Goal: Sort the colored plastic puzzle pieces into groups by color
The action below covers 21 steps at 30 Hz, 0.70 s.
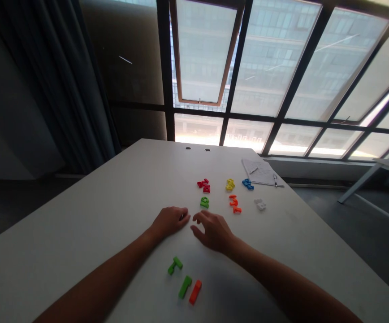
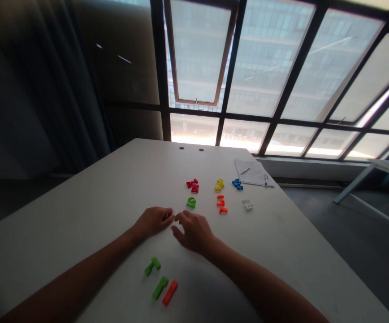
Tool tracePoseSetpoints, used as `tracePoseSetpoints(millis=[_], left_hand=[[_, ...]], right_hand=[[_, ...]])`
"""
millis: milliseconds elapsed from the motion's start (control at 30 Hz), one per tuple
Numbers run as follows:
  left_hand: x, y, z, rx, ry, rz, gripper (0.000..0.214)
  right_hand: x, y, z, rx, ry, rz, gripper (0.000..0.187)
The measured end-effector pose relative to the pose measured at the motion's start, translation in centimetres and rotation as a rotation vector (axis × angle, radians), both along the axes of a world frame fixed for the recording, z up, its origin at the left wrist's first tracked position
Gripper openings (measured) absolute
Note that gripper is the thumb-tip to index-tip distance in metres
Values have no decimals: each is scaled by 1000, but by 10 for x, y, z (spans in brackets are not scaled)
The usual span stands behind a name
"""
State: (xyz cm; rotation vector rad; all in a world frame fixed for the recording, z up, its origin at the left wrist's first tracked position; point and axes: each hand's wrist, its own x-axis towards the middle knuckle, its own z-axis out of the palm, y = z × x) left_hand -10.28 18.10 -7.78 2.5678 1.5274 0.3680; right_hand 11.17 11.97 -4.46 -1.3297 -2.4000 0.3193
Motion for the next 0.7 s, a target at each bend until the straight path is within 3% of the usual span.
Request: tracePoseSetpoints(millis=[100,167,233,333,400,700], left_hand=[[0,0,1,-9,-5,4,34],[1,0,0,-3,-2,2,35],[0,1,-2,13,1,0,35],[0,2,-4,30,5,7,34],[-1,2,-5,31,12,8,33],[-1,1,-1,-9,18,-4,33]], right_hand=[[5,-48,-3,-208,15,123,51],[8,-65,-8,-228,-3,172,65],[9,-71,-13,-199,-27,196,59],[9,-63,-18,-194,-17,189,22],[10,-55,-19,-209,13,170,9],[33,-21,-22,-142,56,-35,8]])
